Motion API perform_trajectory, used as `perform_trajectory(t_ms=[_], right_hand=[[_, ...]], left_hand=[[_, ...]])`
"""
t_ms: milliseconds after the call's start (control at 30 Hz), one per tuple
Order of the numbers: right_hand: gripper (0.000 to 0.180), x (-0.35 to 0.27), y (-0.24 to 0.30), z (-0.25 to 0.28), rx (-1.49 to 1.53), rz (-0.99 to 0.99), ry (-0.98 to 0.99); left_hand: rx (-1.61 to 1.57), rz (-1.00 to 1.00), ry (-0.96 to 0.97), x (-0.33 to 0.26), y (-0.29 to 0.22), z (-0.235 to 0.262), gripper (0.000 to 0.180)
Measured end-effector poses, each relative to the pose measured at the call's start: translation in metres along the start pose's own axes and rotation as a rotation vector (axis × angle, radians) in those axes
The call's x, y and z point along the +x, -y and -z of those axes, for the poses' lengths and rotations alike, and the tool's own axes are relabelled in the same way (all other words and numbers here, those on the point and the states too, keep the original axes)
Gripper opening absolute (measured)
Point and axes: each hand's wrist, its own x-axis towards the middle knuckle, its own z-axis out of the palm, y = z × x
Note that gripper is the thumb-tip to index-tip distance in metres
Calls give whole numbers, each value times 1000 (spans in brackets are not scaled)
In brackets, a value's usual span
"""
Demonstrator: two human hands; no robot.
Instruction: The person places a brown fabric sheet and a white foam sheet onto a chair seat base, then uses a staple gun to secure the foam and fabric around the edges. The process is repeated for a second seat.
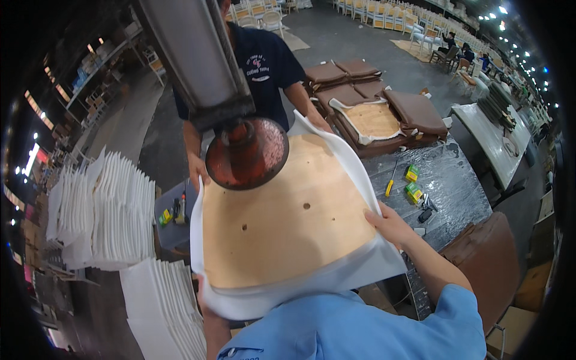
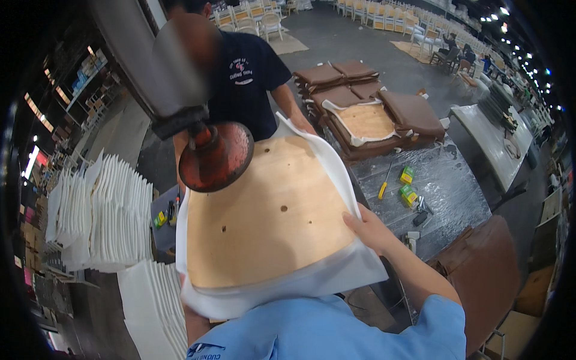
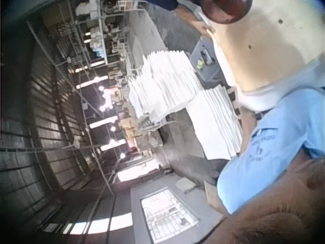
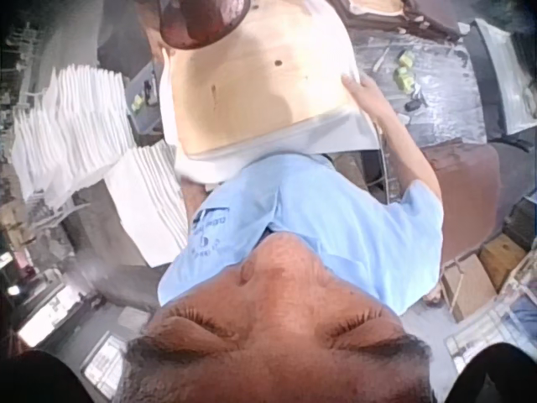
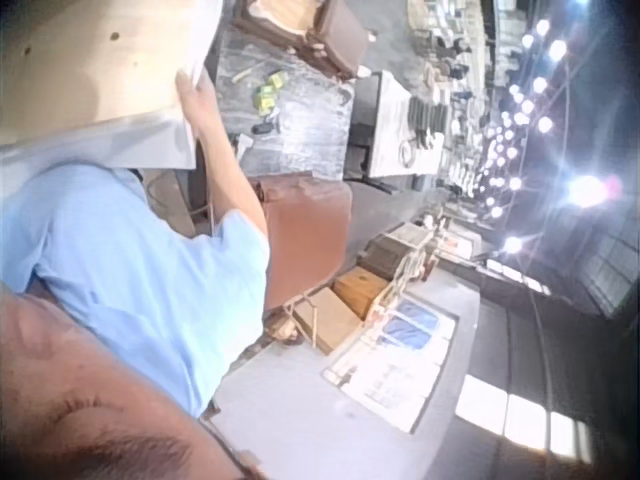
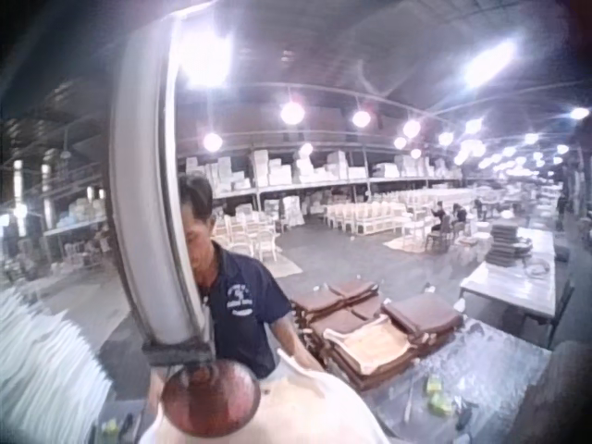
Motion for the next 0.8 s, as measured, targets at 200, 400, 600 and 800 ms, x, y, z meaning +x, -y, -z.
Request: perform_trajectory(t_ms=[200, 400, 600, 800], right_hand=[[58, 27, -20, -35, -756, 0, -182], [66, 45, -60, -34, -963, 113, -273], [72, 42, -67, -52, -853, 149, -284], [71, 43, -79, -59, -789, 233, -172]], left_hand=[[561, -200, -326, 31, 31, 71, 47], [763, -323, -395, 48, 71, 71, 46], [926, -441, -373, 50, 80, 105, 47], [1096, -412, -460, 39, 80, 102, 55]])
